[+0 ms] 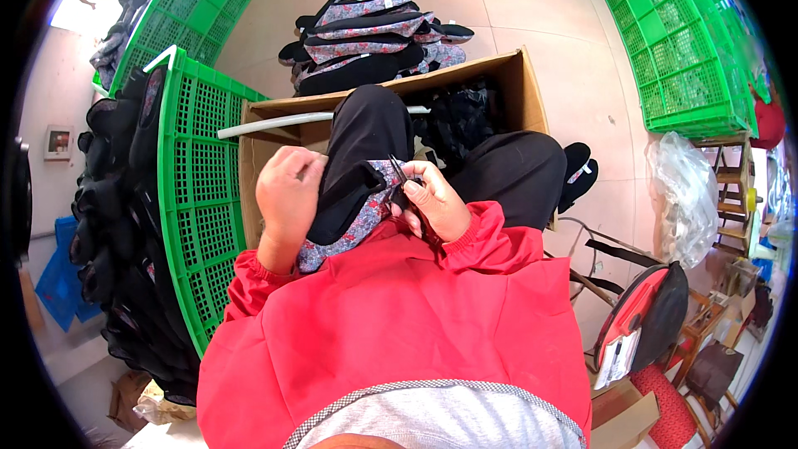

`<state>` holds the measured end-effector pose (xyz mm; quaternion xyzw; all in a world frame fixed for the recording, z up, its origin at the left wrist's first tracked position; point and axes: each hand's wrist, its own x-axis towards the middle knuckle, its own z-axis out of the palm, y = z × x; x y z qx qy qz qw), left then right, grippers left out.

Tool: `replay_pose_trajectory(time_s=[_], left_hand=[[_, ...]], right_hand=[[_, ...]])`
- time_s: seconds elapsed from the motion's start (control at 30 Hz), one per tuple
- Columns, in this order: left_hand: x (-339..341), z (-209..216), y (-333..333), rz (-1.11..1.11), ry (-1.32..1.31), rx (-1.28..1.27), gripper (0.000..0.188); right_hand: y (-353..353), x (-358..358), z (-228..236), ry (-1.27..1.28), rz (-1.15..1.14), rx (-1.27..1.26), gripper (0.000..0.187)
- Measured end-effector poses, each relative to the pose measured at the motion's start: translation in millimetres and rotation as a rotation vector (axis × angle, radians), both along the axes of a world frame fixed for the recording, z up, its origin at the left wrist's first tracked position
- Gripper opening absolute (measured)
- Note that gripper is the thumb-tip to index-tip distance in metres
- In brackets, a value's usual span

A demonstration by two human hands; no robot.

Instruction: The person sits cross-legged on a chair and sews the upper fabric to the sole of a black slipper using a needle and thread. They repeatedly pull the thread through the material, secure the seam, and place the finished slipper into a green crate before picking up another.

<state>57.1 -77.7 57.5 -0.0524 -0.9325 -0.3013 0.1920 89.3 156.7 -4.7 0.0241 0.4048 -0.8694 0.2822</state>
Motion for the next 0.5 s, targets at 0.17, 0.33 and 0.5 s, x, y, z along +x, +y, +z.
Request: replay_pose_trajectory(time_s=[0.17, 0.33, 0.5], left_hand=[[-20.1, 8.9, -7.0, -0.001, 0.048, -0.121, 0.005], [-45.9, 17.7, 23.3, -0.342, 0.128, -0.062, 0.007], [-57.7, 9.6, 52.2, -0.563, 0.091, -0.04, 0.025]], right_hand=[[-9.2, 6.7, -20.1, 0.054, -0.102, -0.011, 0.04], [-16.2, 18.0, -29.0, 0.064, -0.197, -0.121, 0.039], [-12.6, 18.5, -26.0, 0.081, -0.271, -0.168, 0.04]])
